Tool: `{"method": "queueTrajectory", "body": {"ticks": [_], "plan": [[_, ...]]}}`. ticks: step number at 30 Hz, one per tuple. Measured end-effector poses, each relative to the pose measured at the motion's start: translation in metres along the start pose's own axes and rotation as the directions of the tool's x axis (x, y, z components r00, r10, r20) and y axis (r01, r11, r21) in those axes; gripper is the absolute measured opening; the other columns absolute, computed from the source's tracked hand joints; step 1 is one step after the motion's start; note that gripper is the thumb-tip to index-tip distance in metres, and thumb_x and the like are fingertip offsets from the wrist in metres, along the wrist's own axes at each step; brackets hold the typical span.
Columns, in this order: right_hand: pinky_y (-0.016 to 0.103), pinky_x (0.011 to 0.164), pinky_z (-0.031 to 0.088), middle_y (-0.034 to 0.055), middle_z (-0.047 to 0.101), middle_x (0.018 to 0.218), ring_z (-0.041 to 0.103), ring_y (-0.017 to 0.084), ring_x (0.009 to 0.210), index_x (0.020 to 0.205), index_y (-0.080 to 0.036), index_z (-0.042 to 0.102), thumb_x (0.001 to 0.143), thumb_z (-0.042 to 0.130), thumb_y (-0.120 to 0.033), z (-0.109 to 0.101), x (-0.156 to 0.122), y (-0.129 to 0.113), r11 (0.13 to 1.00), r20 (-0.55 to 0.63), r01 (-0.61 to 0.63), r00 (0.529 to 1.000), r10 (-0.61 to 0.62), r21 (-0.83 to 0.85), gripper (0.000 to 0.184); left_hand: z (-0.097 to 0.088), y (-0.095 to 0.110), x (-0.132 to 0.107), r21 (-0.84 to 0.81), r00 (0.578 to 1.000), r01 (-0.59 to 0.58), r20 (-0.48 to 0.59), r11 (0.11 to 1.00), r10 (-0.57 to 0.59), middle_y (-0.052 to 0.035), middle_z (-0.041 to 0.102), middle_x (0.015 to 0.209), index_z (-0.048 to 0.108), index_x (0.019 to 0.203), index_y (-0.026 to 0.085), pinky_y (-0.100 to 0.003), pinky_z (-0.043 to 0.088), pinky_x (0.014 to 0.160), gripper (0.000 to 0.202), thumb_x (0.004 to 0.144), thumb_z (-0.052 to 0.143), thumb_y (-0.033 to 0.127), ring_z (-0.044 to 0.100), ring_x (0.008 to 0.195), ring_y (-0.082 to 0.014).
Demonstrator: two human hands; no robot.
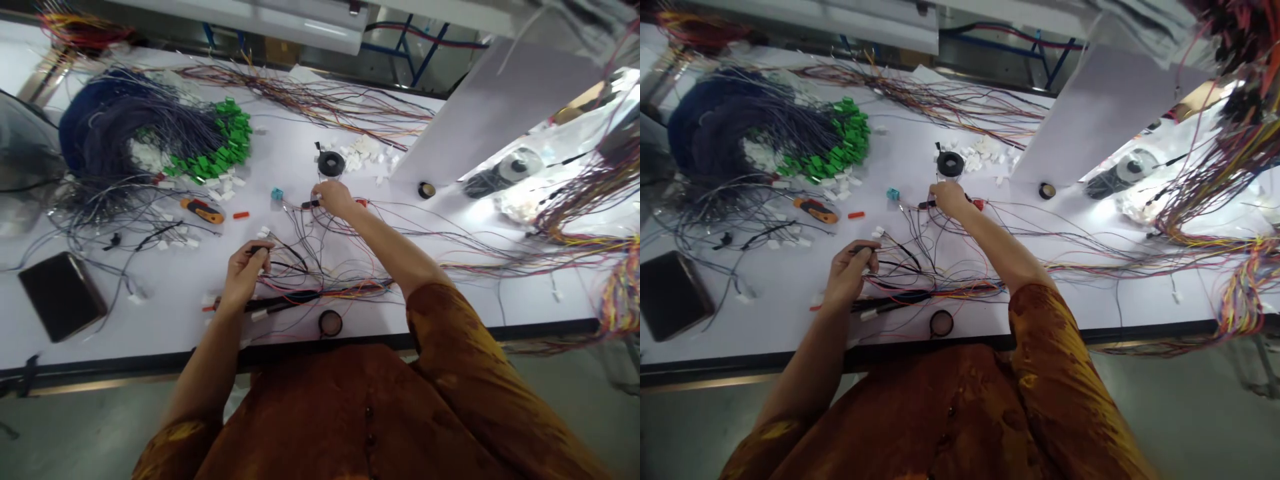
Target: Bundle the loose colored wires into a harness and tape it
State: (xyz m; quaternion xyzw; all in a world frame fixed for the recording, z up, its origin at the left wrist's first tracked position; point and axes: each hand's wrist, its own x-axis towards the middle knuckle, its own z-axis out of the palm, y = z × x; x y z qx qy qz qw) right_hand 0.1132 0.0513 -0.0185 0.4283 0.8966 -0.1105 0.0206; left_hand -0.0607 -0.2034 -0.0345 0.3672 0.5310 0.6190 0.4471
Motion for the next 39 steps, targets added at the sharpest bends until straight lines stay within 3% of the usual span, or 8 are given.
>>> {"method": "queueTrajectory", "body": {"ticks": [6, 12, 16, 21, 24, 29, 32, 39], "plan": [[0.038, 0.091, 0.049, 0.0167, 0.068, 0.125, 0.065, 0.027, 0.111, 0.134, -0.013, 0.058, 0.097, 0.044, -0.01, -0.003, 0.033, -0.002, 0.981, -0.127, -0.195, 0.973, 0.194, 0.006, 0.04, -0.004, -0.003, -0.002, 0.009, 0.999, -0.007, 0.046, 1.0, 0.006, 0.0019, 0.055, 0.056, 0.075, 0.098, 0.016, -0.021, 0.041, 0.053, 0.019, 0.088, 0.063, 0.028, 0.051, 0.052, -0.0096], [0.039, 0.096, 0.049, 0.0123, 0.064, 0.129, 0.06, 0.028, 0.117, 0.116, -0.017, 0.067, 0.085, 0.068, -0.017, -0.001, 0.024, 0.01, 0.999, 0.016, -0.031, 0.999, 0.031, -0.011, 0.031, 0.0, 0.003, -0.004, -0.056, 1.0, -0.013, 0.014, 0.998, 0.013, 0.0003, 0.065, 0.07, 0.069, 0.099, 0.02, -0.02, 0.043, 0.05, 0.016, 0.084, 0.071, 0.027, 0.053, 0.051, -0.0084], [0.041, 0.098, 0.047, 0.0182, 0.059, 0.136, 0.06, 0.028, 0.116, 0.122, -0.012, 0.063, 0.091, 0.058, -0.011, -0.007, 0.014, 0.001, 0.981, -0.177, -0.176, 0.966, 0.187, 0.077, 0.032, 0.002, 0.005, -0.005, -0.073, 0.997, 0.063, 0.047, 0.995, -0.059, -0.001, 0.065, 0.066, 0.072, 0.095, 0.017, -0.02, 0.043, 0.05, 0.022, 0.084, 0.075, 0.036, 0.052, 0.05, -0.0078], [0.028, 0.086, 0.049, 0.0063, 0.073, 0.1, 0.065, 0.015, 0.092, 0.11, -0.016, 0.068, 0.105, 0.041, -0.032, -0.013, -0.044, -0.032, 0.765, -0.056, 0.227, 0.968, -0.244, 0.603, 0.033, 0.002, 0.003, -0.002, -0.171, 0.998, 0.041, -0.041, 0.984, -0.049, 0.0001, 0.064, 0.063, 0.073, 0.098, 0.019, -0.02, 0.043, 0.051, 0.034, 0.078, 0.081, 0.046, 0.053, 0.05, -0.0082], [0.027, 0.075, 0.046, 0.0022, 0.068, 0.072, 0.061, 0.013, 0.071, 0.089, -0.015, 0.071, 0.104, 0.041, -0.043, -0.003, -0.09, -0.036, 0.76, 0.111, 0.224, 0.926, -0.361, 0.61, 0.043, 0.004, 0.004, 0.0, -0.165, 0.996, 0.045, -0.075, 0.985, -0.058, 0.0011, 0.06, 0.058, 0.073, 0.098, 0.02, -0.021, 0.041, 0.049, 0.037, 0.08, 0.077, 0.052, 0.051, 0.048, -0.0088], [0.03, 0.087, 0.048, 0.0064, 0.073, 0.104, 0.065, 0.018, 0.096, 0.101, -0.019, 0.071, 0.099, 0.047, -0.044, 0.005, -0.129, 0.0, 0.758, -0.14, 0.194, 0.981, -0.135, 0.622, 0.034, 0.007, 0.006, 0.002, -0.06, 0.996, 0.013, -0.087, 0.998, -0.018, 0.0019, 0.055, 0.053, 0.071, 0.097, 0.017, -0.022, 0.039, 0.048, 0.04, 0.084, 0.072, 0.056, 0.048, 0.046, -0.0094], [0.033, 0.088, 0.05, 0.0074, 0.073, 0.104, 0.065, 0.019, 0.095, 0.105, -0.02, 0.069, 0.097, 0.047, -0.042, 0.003, -0.131, 0.026, 0.762, -0.3, 0.117, 0.948, 0.105, 0.637, 0.032, 0.008, 0.006, 0.002, -0.091, 0.993, -0.025, -0.113, 0.996, 0.014, 0.0022, 0.056, 0.055, 0.068, 0.093, 0.019, -0.022, 0.039, 0.048, 0.035, 0.083, 0.075, 0.052, 0.048, 0.046, -0.0094], [0.041, 0.095, 0.051, 0.0134, 0.066, 0.113, 0.063, 0.023, 0.097, 0.113, -0.015, 0.064, 0.085, 0.053, -0.023, 0.014, -0.089, 0.076, 0.908, -0.3, -0.255, 0.884, 0.358, 0.332, 0.03, 0.011, 0.009, 0.001, -0.115, 0.991, -0.049, -0.127, 0.992, 0.035, 0.0023, 0.054, 0.054, 0.07, 0.089, 0.018, -0.021, 0.036, 0.047, 0.038, 0.081, 0.077, 0.055, 0.046, 0.046, -0.0077]]}}
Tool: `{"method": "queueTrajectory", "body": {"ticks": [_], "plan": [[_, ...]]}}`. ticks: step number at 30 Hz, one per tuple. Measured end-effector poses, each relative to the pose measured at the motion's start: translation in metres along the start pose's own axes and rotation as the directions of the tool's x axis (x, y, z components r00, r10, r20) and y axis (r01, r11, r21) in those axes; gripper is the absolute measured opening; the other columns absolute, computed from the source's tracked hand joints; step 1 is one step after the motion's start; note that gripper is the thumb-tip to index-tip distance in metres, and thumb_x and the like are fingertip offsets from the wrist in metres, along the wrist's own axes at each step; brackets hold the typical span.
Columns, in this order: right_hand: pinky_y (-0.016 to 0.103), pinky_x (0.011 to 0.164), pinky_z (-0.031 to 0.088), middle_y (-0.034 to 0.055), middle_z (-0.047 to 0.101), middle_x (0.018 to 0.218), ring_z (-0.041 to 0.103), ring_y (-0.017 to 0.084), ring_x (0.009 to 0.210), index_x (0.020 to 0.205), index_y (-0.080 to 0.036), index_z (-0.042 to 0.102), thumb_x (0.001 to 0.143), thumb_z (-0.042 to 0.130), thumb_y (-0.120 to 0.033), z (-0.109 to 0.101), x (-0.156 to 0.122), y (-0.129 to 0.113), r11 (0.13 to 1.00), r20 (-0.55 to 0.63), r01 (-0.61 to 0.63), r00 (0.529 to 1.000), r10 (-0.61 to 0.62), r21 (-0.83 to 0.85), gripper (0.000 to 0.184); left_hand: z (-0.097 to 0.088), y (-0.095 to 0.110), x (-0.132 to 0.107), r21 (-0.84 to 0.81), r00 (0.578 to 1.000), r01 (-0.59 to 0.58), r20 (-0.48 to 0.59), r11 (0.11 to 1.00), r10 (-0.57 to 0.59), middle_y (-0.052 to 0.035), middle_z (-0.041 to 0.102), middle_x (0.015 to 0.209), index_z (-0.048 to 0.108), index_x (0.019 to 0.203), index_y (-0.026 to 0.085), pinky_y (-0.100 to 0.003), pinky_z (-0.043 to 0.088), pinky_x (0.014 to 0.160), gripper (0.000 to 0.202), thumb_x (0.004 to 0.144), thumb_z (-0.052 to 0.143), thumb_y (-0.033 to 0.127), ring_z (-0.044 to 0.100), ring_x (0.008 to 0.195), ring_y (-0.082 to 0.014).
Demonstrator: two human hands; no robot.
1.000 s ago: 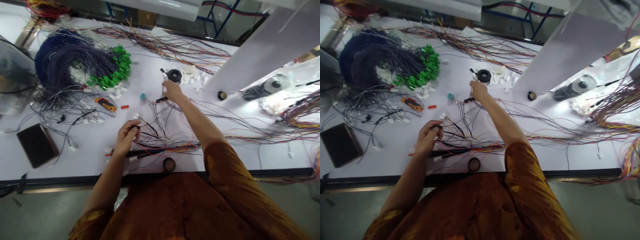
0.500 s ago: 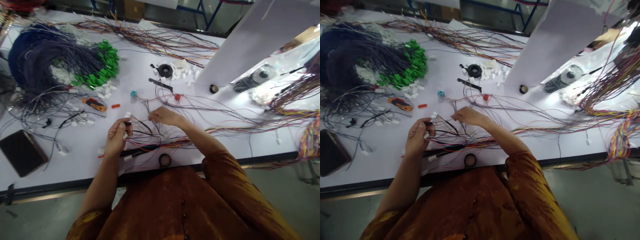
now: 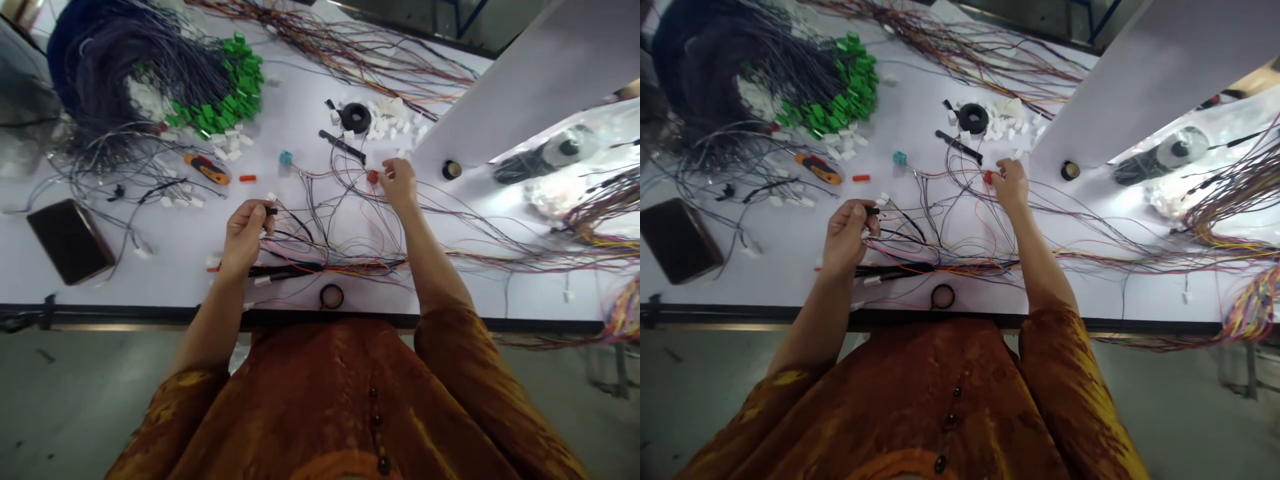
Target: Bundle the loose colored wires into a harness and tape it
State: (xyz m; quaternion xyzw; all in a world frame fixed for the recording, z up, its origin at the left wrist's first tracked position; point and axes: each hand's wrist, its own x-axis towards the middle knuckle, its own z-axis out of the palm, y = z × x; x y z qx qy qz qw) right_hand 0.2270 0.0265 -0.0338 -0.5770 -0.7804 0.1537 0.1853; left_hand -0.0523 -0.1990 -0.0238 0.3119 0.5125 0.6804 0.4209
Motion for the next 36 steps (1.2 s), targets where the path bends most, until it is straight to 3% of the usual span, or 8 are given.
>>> {"method": "queueTrajectory", "body": {"ticks": [4, 8, 12, 16, 21, 25, 31, 36], "plan": [[0.041, 0.093, 0.052, 0.0144, 0.063, 0.115, 0.061, 0.025, 0.101, 0.104, -0.015, 0.063, 0.079, 0.062, -0.022, 0.008, 0.019, 0.002, 0.989, 0.181, 0.068, 0.982, -0.043, -0.133, 0.026, 0.0, 0.0, 0.002, -0.036, 1.0, 0.022, 0.01, 0.999, -0.021, 0.0034, 0.052, 0.053, 0.07, 0.089, 0.02, -0.02, 0.036, 0.046, 0.039, 0.077, 0.08, 0.056, 0.045, 0.046, -0.0079], [0.043, 0.085, 0.054, 0.0093, 0.065, 0.103, 0.062, 0.023, 0.089, 0.105, -0.019, 0.058, 0.076, 0.072, -0.026, 0.005, 0.02, -0.003, 0.987, 0.226, 0.076, 0.973, -0.043, -0.139, 0.033, -0.003, -0.002, 0.002, -0.061, 0.998, 0.059, 0.036, 0.996, -0.057, 0.0023, 0.054, 0.053, 0.072, 0.087, 0.021, -0.021, 0.038, 0.047, 0.037, 0.075, 0.083, 0.053, 0.046, 0.048, -0.0086], [0.05, 0.085, 0.053, 0.0132, 0.066, 0.101, 0.063, 0.029, 0.092, 0.115, -0.019, 0.053, 0.079, 0.075, -0.04, -0.002, 0.026, 0.0, 0.976, 0.049, -0.043, 0.997, 0.054, -0.211, 0.047, -0.006, -0.002, -0.001, -0.049, 0.994, 0.092, 0.058, 0.995, -0.089, 0.0013, 0.057, 0.056, 0.074, 0.088, 0.021, -0.022, 0.04, 0.048, 0.034, 0.075, 0.083, 0.051, 0.047, 0.048, -0.0088], [0.051, 0.092, 0.05, 0.0162, 0.066, 0.106, 0.062, 0.03, 0.106, 0.114, -0.019, 0.057, 0.095, 0.055, -0.047, -0.018, 0.029, 0.019, 0.98, -0.178, -0.036, 0.984, 0.001, -0.197, 0.034, -0.009, -0.001, -0.002, -0.037, 0.992, 0.103, 0.074, 0.994, -0.101, 0.001, 0.055, 0.056, 0.074, 0.088, 0.02, -0.022, 0.041, 0.049, 0.034, 0.074, 0.084, 0.049, 0.049, 0.05, -0.0094], [0.057, 0.083, 0.053, 0.0056, 0.06, 0.067, 0.066, 0.029, 0.083, 0.064, -0.022, 0.061, 0.072, 0.08, -0.045, -0.058, 0.006, 0.064, 0.935, 0.128, -0.197, 0.961, 0.243, -0.295, 0.031, -0.009, 0.0, 0.0, 0.047, 0.992, 0.062, 0.108, 0.997, -0.067, 0.0007, 0.055, 0.055, 0.075, 0.089, 0.016, -0.021, 0.04, 0.05, 0.03, 0.08, 0.08, 0.045, 0.049, 0.05, -0.0083], [0.049, 0.074, 0.055, 0.0069, 0.066, 0.068, 0.064, 0.024, 0.067, 0.072, -0.022, 0.065, 0.06, 0.087, -0.028, -0.093, -0.022, 0.088, 0.908, 0.222, -0.317, 0.898, 0.381, -0.274, 0.026, -0.006, -0.003, 0.0, 0.203, 0.999, 0.006, -0.043, 0.979, 0.003, 0.0006, 0.063, 0.062, 0.074, 0.09, 0.017, -0.02, 0.04, 0.049, 0.021, 0.083, 0.077, 0.036, 0.051, 0.049, -0.0073], [0.047, 0.082, 0.054, 0.0194, 0.071, 0.113, 0.068, 0.024, 0.08, 0.109, -0.022, 0.071, 0.075, 0.075, -0.033, -0.096, -0.038, 0.071, 0.971, -0.049, -0.153, 0.988, 0.147, -0.183, 0.036, -0.009, -0.008, 0.003, 0.205, 0.999, 0.033, -0.032, 0.978, -0.027, 0.0, 0.063, 0.062, 0.074, 0.09, 0.016, -0.018, 0.041, 0.048, 0.019, 0.085, 0.075, 0.035, 0.052, 0.048, -0.0068], [0.044, 0.085, 0.054, 0.0131, 0.071, 0.105, 0.066, 0.022, 0.083, 0.102, -0.02, 0.072, 0.084, 0.059, -0.029, -0.064, -0.038, 0.051, 0.995, 0.064, 0.023, 0.998, -0.016, -0.101, 0.024, -0.014, -0.011, 0.004, 0.183, 0.999, 0.026, -0.042, 0.983, -0.018, -0.0019, 0.069, 0.072, 0.075, 0.096, 0.017, -0.018, 0.043, 0.048, 0.021, 0.087, 0.072, 0.037, 0.052, 0.049, -0.0058]]}}
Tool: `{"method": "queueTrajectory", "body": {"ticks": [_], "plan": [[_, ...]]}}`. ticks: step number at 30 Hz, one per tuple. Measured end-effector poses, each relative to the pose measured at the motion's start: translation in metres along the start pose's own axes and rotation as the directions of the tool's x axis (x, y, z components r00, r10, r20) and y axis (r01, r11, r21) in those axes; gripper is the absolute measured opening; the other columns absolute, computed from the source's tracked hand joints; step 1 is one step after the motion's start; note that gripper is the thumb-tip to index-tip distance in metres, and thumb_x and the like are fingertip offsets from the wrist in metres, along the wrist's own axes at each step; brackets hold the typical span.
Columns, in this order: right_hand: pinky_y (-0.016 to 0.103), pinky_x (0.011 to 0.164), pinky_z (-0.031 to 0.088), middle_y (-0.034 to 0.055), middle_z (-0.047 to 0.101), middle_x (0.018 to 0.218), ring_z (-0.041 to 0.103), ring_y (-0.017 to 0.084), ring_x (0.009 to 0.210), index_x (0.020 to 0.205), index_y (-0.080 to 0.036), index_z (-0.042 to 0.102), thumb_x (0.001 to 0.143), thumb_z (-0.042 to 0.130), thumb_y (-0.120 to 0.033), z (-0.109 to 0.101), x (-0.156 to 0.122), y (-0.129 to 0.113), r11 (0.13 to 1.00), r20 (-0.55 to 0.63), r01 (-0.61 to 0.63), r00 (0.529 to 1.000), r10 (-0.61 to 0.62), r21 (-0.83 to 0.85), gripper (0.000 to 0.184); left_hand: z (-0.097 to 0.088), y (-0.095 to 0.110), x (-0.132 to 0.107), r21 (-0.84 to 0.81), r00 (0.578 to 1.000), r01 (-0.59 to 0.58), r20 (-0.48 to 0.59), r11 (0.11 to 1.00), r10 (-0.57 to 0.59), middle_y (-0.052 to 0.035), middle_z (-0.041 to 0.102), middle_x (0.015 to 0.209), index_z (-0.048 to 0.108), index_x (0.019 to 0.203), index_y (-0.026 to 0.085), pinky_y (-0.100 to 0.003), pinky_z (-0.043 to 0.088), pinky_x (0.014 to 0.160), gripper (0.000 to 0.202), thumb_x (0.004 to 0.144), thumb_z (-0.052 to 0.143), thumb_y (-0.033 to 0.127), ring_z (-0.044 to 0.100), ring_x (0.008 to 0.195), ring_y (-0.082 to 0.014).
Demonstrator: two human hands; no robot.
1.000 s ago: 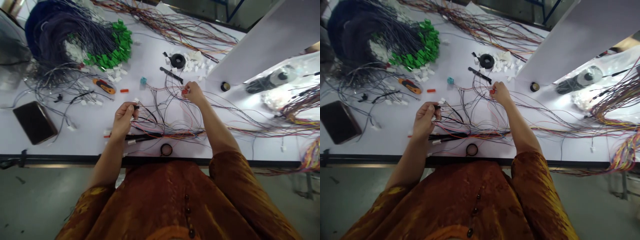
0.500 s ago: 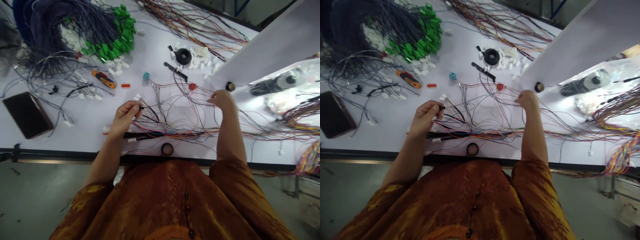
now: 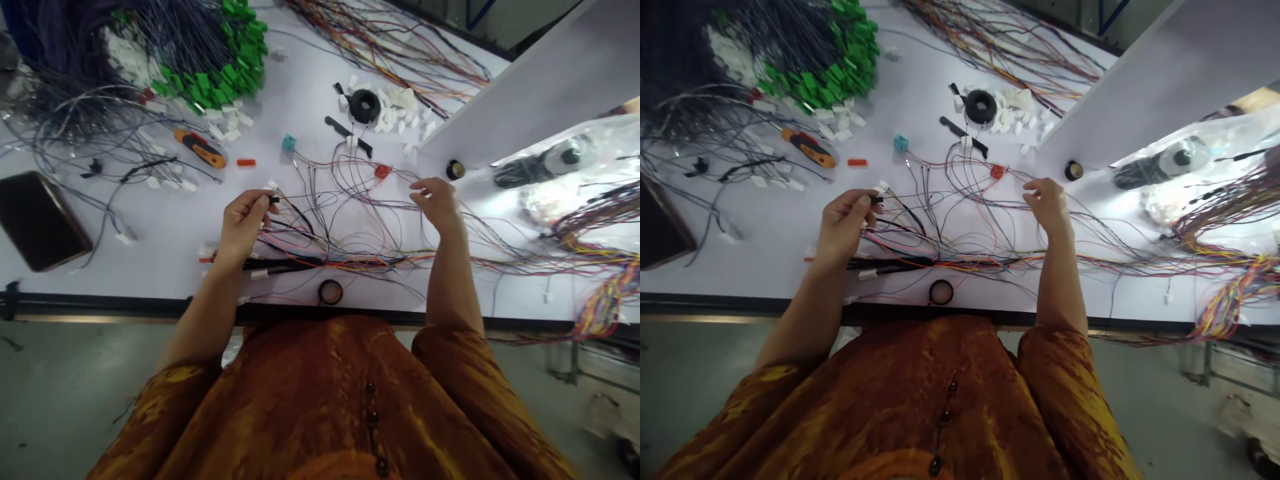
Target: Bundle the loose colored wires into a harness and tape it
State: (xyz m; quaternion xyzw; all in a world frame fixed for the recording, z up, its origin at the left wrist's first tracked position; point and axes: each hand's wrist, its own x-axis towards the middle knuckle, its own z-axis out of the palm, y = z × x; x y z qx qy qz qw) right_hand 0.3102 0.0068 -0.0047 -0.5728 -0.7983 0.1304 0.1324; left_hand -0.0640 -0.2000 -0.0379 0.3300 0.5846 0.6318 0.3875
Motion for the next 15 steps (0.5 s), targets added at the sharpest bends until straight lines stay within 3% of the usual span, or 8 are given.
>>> {"method": "queueTrajectory", "body": {"ticks": [4, 6, 9, 12, 14, 15], "plan": [[0.051, 0.1, 0.048, 0.0167, 0.063, 0.125, 0.059, 0.029, 0.111, 0.119, -0.019, 0.066, 0.088, 0.056, -0.03, 0.011, 0.015, -0.018, 0.985, -0.08, 0.056, 0.994, -0.07, -0.165, 0.035, 0.003, 0.001, -0.001, -0.015, 1.0, 0.0, 0.025, 1.0, 0.001, -0.0023, 0.071, 0.073, 0.076, 0.097, 0.018, -0.018, 0.042, 0.047, 0.023, 0.086, 0.074, 0.038, 0.052, 0.048, -0.0053], [0.056, 0.105, 0.042, 0.0162, 0.063, 0.126, 0.054, 0.033, 0.121, 0.117, -0.019, 0.067, 0.09, 0.056, -0.033, 0.015, 0.026, -0.031, 0.963, -0.008, 0.12, 0.992, -0.126, -0.242, 0.032, 0.004, 0.001, -0.001, -0.018, 0.999, 0.009, 0.037, 1.0, -0.008, -0.0023, 0.071, 0.073, 0.076, 0.097, 0.018, -0.019, 0.042, 0.047, 0.024, 0.084, 0.076, 0.039, 0.051, 0.048, -0.0055], [0.056, 0.108, 0.039, 0.0131, 0.068, 0.106, 0.057, 0.032, 0.113, 0.096, -0.016, 0.069, 0.091, 0.06, -0.031, 0.023, 0.043, -0.05, 0.943, 0.18, 0.212, 0.969, -0.169, -0.255, 0.019, 0.006, 0.002, -0.002, -0.039, 0.999, 0.014, 0.04, 0.999, -0.012, -0.0045, 0.072, 0.074, 0.077, 0.097, 0.018, -0.02, 0.04, 0.046, 0.027, 0.082, 0.078, 0.04, 0.051, 0.048, -0.0057], [0.043, 0.09, 0.05, 0.0042, 0.066, 0.08, 0.062, 0.021, 0.085, 0.081, -0.017, 0.067, 0.09, 0.063, -0.032, 0.02, 0.052, -0.057, 0.986, 0.279, 0.163, 0.948, -0.152, -0.016, 0.018, 0.006, 0.0, -0.001, -0.041, 0.999, 0.012, 0.041, 0.999, -0.011, -0.0048, 0.072, 0.074, 0.077, 0.098, 0.019, -0.021, 0.039, 0.045, 0.03, 0.081, 0.08, 0.043, 0.051, 0.047, -0.0058], [0.034, 0.07, 0.048, -0.0005, 0.061, 0.068, 0.056, 0.013, 0.066, 0.078, -0.018, 0.066, 0.09, 0.065, -0.037, 0.006, 0.054, -0.046, 0.969, 0.219, 0.04, 0.971, -0.096, 0.244, 0.022, 0.006, 0.0, -0.001, -0.016, 0.999, 0.007, 0.038, 1.0, -0.007, -0.0038, 0.072, 0.073, 0.077, 0.101, 0.02, -0.021, 0.04, 0.045, 0.032, 0.081, 0.08, 0.045, 0.05, 0.046, -0.006], [0.031, 0.062, 0.044, -0.002, 0.059, 0.064, 0.051, 0.009, 0.058, 0.077, -0.018, 0.065, 0.089, 0.066, -0.04, -0.005, 0.055, -0.036, 0.925, 0.134, -0.029, 0.991, -0.024, 0.38, 0.025, 0.005, -0.001, -0.001, -0.005, 0.999, 0.004, 0.036, 1.0, -0.004, -0.0035, 0.072, 0.072, 0.076, 0.103, 0.021, -0.021, 0.04, 0.045, 0.033, 0.081, 0.08, 0.046, 0.05, 0.046, -0.0062]]}}
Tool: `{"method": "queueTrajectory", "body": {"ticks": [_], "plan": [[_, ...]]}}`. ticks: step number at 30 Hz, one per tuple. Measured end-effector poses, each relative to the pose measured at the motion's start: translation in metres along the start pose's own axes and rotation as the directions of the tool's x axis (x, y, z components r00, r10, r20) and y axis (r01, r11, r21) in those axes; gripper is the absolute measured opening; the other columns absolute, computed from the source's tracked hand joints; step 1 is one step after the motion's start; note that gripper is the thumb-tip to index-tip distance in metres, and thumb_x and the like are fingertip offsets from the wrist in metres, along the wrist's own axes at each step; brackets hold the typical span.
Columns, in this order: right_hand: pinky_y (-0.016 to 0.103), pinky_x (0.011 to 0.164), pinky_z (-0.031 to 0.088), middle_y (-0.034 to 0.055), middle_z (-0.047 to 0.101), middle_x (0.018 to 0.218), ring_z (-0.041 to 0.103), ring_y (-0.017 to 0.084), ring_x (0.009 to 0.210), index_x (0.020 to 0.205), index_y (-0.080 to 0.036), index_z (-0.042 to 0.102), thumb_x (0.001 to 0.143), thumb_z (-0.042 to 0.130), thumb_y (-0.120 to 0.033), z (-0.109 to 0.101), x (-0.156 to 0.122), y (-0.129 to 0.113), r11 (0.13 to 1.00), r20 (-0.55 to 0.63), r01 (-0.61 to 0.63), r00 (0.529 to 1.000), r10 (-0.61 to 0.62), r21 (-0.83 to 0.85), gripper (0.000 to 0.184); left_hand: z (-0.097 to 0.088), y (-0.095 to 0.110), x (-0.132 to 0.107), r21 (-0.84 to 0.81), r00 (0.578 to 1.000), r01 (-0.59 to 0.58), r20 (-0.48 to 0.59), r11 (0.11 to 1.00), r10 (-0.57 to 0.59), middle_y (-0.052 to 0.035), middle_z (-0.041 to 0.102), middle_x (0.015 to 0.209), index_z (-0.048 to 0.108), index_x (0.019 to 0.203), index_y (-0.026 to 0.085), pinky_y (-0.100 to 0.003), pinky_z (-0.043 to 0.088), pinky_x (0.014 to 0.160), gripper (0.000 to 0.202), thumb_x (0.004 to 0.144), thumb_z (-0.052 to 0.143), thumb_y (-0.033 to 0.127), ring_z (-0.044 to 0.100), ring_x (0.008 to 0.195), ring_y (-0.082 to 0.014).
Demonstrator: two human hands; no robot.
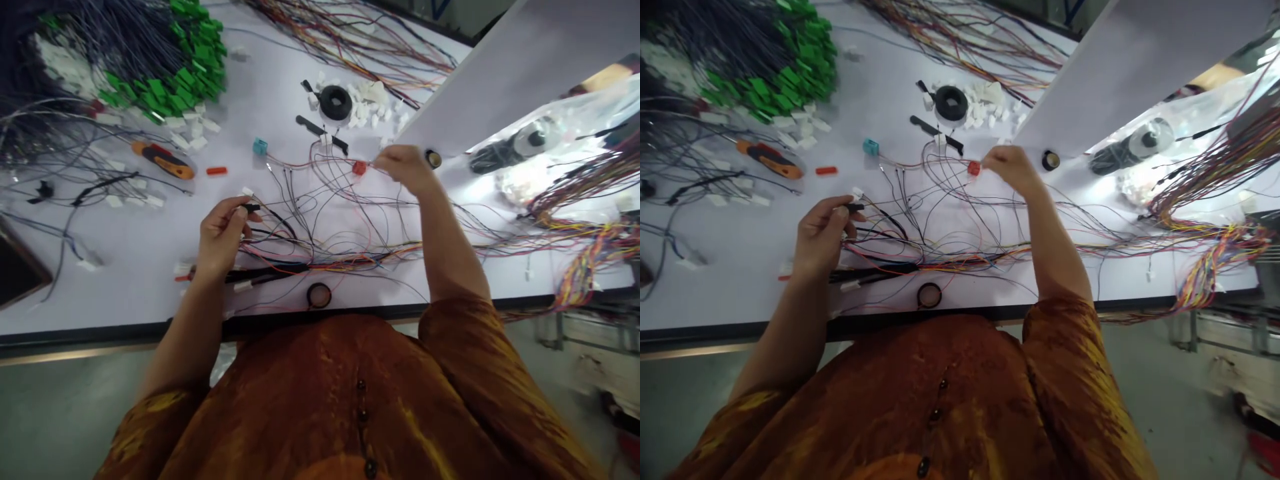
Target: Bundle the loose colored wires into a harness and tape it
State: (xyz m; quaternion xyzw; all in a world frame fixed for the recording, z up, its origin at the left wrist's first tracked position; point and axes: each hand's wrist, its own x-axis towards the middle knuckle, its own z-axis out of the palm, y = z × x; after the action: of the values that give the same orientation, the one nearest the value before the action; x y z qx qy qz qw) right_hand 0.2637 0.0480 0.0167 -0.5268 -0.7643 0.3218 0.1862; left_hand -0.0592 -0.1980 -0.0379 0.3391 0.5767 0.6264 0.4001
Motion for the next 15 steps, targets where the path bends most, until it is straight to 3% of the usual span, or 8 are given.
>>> {"method": "queueTrajectory", "body": {"ticks": [2, 4, 5, 7, 8, 11, 13, 15], "plan": [[0.028, 0.051, 0.034, -0.0042, 0.057, 0.058, 0.037, 0.003, 0.046, 0.076, -0.02, 0.062, 0.091, 0.063, -0.046, -0.037, -0.005, 0.015, 0.937, -0.313, -0.002, 0.943, 0.118, 0.349, 0.03, -0.001, 0.0, 0.0, 0.014, 1.0, 0.006, 0.003, 1.0, -0.006, -0.0029, 0.072, 0.071, 0.076, 0.107, 0.022, -0.021, 0.041, 0.045, 0.035, 0.082, 0.078, 0.047, 0.05, 0.046, -0.0068], [0.023, 0.044, 0.03, -0.0064, 0.056, 0.056, 0.029, 0.002, 0.042, 0.074, -0.024, 0.057, 0.093, 0.059, -0.053, -0.075, -0.015, 0.029, 0.737, -0.521, 0.175, 0.81, 0.269, 0.653, 0.035, -0.003, 0.0, -0.001, 0.026, 1.0, 0.021, 0.008, 0.999, -0.021, -0.0018, 0.071, 0.07, 0.076, 0.106, 0.024, -0.021, 0.042, 0.046, 0.033, 0.084, 0.077, 0.048, 0.051, 0.048, -0.007], [0.02, 0.043, 0.032, -0.0053, 0.058, 0.056, 0.034, 0.001, 0.043, 0.074, -0.024, 0.057, 0.097, 0.045, -0.059, -0.091, -0.023, 0.033, 0.625, -0.478, 0.229, 0.838, 0.264, 0.746, 0.044, -0.004, 0.0, -0.001, 0.035, 1.0, 0.028, 0.013, 0.999, -0.028, -0.001, 0.07, 0.07, 0.076, 0.104, 0.025, -0.02, 0.042, 0.048, 0.03, 0.084, 0.076, 0.048, 0.051, 0.049, -0.0068], [0.018, 0.043, 0.035, -0.0019, 0.058, 0.056, 0.052, 0.003, 0.047, 0.073, -0.024, 0.06, 0.098, 0.012, -0.065, -0.108, -0.044, 0.031, 0.491, -0.3, 0.185, 0.939, 0.166, 0.851, 0.068, -0.004, 0.0, -0.002, 0.042, 1.0, 0.022, 0.019, 0.999, -0.023, 0.0008, 0.067, 0.067, 0.077, 0.1, 0.026, -0.02, 0.043, 0.05, 0.026, 0.085, 0.076, 0.048, 0.051, 0.05, -0.0063], [0.019, 0.039, 0.035, -0.0018, 0.056, 0.056, 0.055, 0.006, 0.048, 0.076, -0.026, 0.061, 0.101, 0.014, -0.062, -0.108, -0.056, 0.025, 0.515, -0.322, 0.212, 0.938, 0.132, 0.83, 0.064, -0.004, 0.0, -0.002, 0.044, 1.0, 0.015, 0.026, 0.999, -0.016, 0.0014, 0.066, 0.066, 0.078, 0.098, 0.027, -0.019, 0.043, 0.05, 0.025, 0.085, 0.076, 0.048, 0.051, 0.051, -0.0062], [0.024, 0.043, 0.036, -0.0042, 0.052, 0.061, 0.046, 0.008, 0.047, 0.089, -0.03, 0.063, 0.101, 0.053, -0.036, -0.081, -0.09, -0.012, 0.764, -0.579, 0.329, 0.812, 0.072, 0.556, 0.017, -0.002, 0.004, -0.005, 0.044, 0.998, 0.001, 0.068, 0.999, -0.004, 0.0017, 0.062, 0.062, 0.078, 0.094, 0.026, -0.02, 0.042, 0.051, 0.025, 0.085, 0.075, 0.049, 0.051, 0.051, -0.0068], [0.028, 0.048, 0.038, -0.0029, 0.055, 0.065, 0.046, 0.01, 0.05, 0.105, -0.029, 0.067, 0.096, 0.063, -0.035, -0.053, -0.103, -0.042, 0.849, -0.49, 0.275, 0.871, -0.021, 0.451, 0.012, -0.001, 0.008, -0.008, 0.047, 0.993, 0.004, 0.12, 0.999, -0.01, 0.0006, 0.06, 0.06, 0.079, 0.091, 0.023, -0.021, 0.042, 0.05, 0.026, 0.084, 0.075, 0.048, 0.05, 0.051, -0.0078], [0.029, 0.049, 0.038, -0.0016, 0.06, 0.066, 0.05, 0.012, 0.052, 0.109, -0.026, 0.069, 0.09, 0.071, -0.043, -0.026, -0.106, -0.07, 0.812, -0.317, 0.259, 0.943, -0.097, 0.522, 0.026, 0.001, 0.014, -0.013, 0.072, 0.982, 0.004, 0.19, 0.997, -0.018, -0.0009, 0.062, 0.06, 0.08, 0.086, 0.02, -0.022, 0.042, 0.05, 0.025, 0.082, 0.077, 0.044, 0.051, 0.052, -0.0093]]}}
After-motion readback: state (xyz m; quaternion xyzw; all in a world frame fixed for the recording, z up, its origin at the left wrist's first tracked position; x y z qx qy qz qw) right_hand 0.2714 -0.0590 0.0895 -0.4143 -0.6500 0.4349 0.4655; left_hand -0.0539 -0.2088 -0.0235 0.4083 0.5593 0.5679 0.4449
